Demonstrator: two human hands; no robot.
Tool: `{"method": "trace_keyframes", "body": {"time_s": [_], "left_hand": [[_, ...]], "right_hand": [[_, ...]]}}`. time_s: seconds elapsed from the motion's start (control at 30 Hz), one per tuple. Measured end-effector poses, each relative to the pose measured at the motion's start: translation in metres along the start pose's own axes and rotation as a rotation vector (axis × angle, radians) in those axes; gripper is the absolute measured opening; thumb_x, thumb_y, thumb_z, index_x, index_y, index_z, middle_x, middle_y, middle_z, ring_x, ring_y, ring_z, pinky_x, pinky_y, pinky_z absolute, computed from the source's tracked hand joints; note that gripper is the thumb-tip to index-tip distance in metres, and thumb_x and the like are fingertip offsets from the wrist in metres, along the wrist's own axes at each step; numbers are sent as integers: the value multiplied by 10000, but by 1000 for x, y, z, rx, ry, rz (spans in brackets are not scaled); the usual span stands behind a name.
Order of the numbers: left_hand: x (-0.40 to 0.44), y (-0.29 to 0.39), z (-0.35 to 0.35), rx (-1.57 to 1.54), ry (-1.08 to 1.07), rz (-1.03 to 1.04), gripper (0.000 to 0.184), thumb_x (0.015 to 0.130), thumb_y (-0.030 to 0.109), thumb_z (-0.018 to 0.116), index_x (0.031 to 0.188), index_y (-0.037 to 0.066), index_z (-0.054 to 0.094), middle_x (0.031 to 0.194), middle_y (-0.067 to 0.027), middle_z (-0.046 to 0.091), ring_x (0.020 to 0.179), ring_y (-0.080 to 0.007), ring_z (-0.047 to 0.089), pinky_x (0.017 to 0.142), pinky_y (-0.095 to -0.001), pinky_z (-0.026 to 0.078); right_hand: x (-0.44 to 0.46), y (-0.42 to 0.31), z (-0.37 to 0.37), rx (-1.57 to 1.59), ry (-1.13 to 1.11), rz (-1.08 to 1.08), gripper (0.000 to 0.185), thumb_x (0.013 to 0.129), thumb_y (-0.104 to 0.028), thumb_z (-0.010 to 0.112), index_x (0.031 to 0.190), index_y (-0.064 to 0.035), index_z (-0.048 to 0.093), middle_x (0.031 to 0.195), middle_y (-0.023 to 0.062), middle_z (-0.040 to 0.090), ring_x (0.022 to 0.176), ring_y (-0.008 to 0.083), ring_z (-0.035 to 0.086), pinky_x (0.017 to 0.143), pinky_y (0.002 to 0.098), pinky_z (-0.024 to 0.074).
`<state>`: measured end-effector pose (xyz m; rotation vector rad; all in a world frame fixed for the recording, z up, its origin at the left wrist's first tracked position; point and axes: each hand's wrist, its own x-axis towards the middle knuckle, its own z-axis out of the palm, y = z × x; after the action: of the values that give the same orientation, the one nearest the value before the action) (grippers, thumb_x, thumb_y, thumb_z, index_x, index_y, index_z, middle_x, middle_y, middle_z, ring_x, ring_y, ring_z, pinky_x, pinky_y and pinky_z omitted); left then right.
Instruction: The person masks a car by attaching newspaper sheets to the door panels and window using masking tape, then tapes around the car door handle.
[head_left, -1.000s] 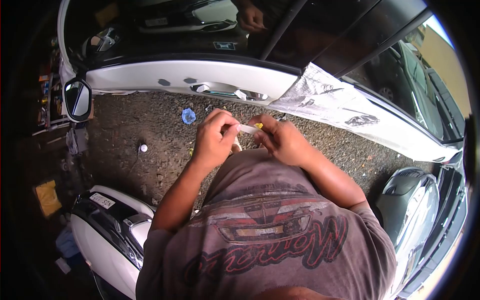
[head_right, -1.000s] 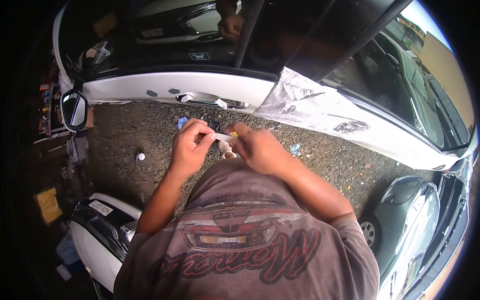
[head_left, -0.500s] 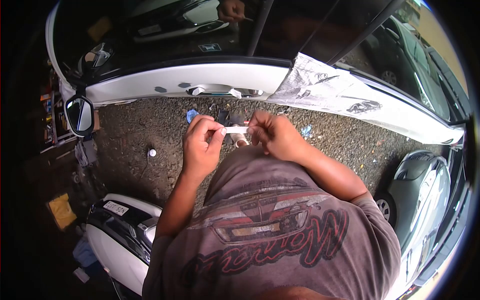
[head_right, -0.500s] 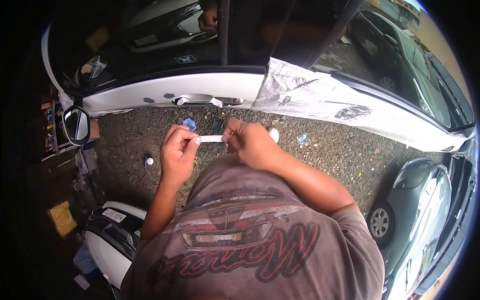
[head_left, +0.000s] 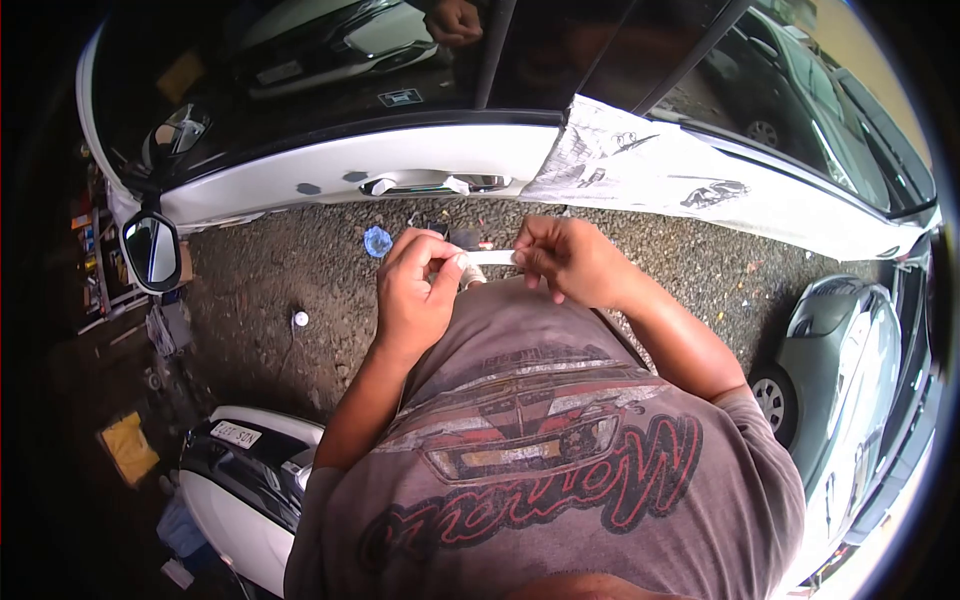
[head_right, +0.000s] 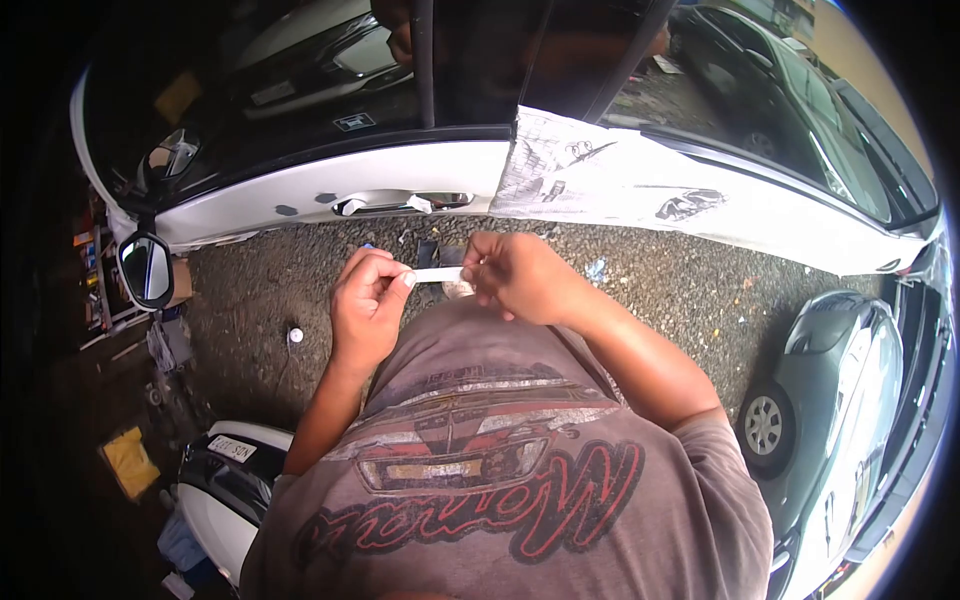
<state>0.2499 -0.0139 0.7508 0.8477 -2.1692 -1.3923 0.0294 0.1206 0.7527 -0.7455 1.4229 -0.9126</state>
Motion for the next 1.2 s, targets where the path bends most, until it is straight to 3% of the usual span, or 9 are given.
{"method": "trace_keyframes", "body": {"time_s": [0.23, 0.33, 0.4, 0.43, 0.5, 0.67, 0.73, 0.87, 1.2], "left_hand": [[5, -16, 0, -106, -49, -136, 24, 1015, -70, 707, 996, -65, 692, 1049, -56, 617, 826, -75, 619, 704, -233, 510], [14, -39, 2, -99, -14, -190, 20, 1021, -54, 707, 1002, -54, 708, 1002, -46, 659, 809, -69, 628, 698, -232, 507], [29, -59, 3, -112, 83, -206, 37, 1027, -4, 726, 1035, -36, 743, 891, -22, 725, 767, -61, 641, 686, -228, 504], [38, -65, 3, -87, 79, -212, 64, 1022, 15, 741, 1059, -37, 751, 886, -24, 736, 766, -61, 644, 685, -230, 506], [58, -70, 4, -75, 72, -267, 128, 999, 58, 777, 1084, -38, 777, 879, -29, 762, 758, -65, 648, 685, -237, 511], [88, -108, 8, -4, 116, -308, 142, 911, 128, 835, 941, -10, 819, 844, -97, 784, 734, -164, 731, 720, -329, 567], [91, -110, 11, 58, 107, -317, 150, 904, 144, 841, 943, 0, 829, 868, -105, 782, 768, -203, 754, 752, -348, 577], [93, -100, 13, 148, 153, -277, 144, 886, 155, 840, 914, 14, 835, 912, -143, 775, 799, -255, 767, 774, -376, 584], [96, -101, 17, 228, 280, -239, 133, 836, 154, 802, 861, 29, 836, 899, -200, 783, 828, -385, 764, 810, -449, 596]], "right_hand": [[-5, -11, -1, -199, 43, 31, 133, 1110, -130, 619, 1141, -29, 700, 753, 2, 700, 623, 49, 599, 556, 281, 483], [0, 1, 4, -320, 117, -91, 207, 1068, -131, 673, 1254, -41, 667, 733, 63, 712, 635, 167, 674, 607, 366, 517], [0, -6, 11, -553, 169, -153, 423, 1015, -120, 727, 1413, -78, 588, 758, 155, 722, 691, 347, 725, 673, 446, 537], [5, -4, 12, -556, 166, -152, 423, 1015, -120, 727, 1413, -78, 588, 758, 155, 722, 691, 347, 725, 673, 446, 537], [20, 3, 9, -558, 195, -204, 604, 979, -168, 753, 1523, -118, 494, 818, 258, 747, 861, 469, 754, 786, 552, 574], [42, -4, -2, -533, 234, -125, 610, 974, -164, 752, 1534, -140, 512, 816, 251, 742, 863, 467, 753, 787, 557, 585], [49, -11, -7, -719, 235, -144, 606, 985, -90, 749, 1554, -141, 547, 925, 234, 766, 897, 440, 759, 795, 490, 571], [58, -6, -2, -894, 326, -344, 331, 998, -130, 715, 1326, -129, 754, 950, 213, 782, 882, 417, 762, 788, 493, 610], [83, -27, 19, -1197, 266, -74, 320, 1047, -157, 585, 1289, -121, 791, 914, 230, 769, 812, 413, 760, 752, 522, 615]]}}
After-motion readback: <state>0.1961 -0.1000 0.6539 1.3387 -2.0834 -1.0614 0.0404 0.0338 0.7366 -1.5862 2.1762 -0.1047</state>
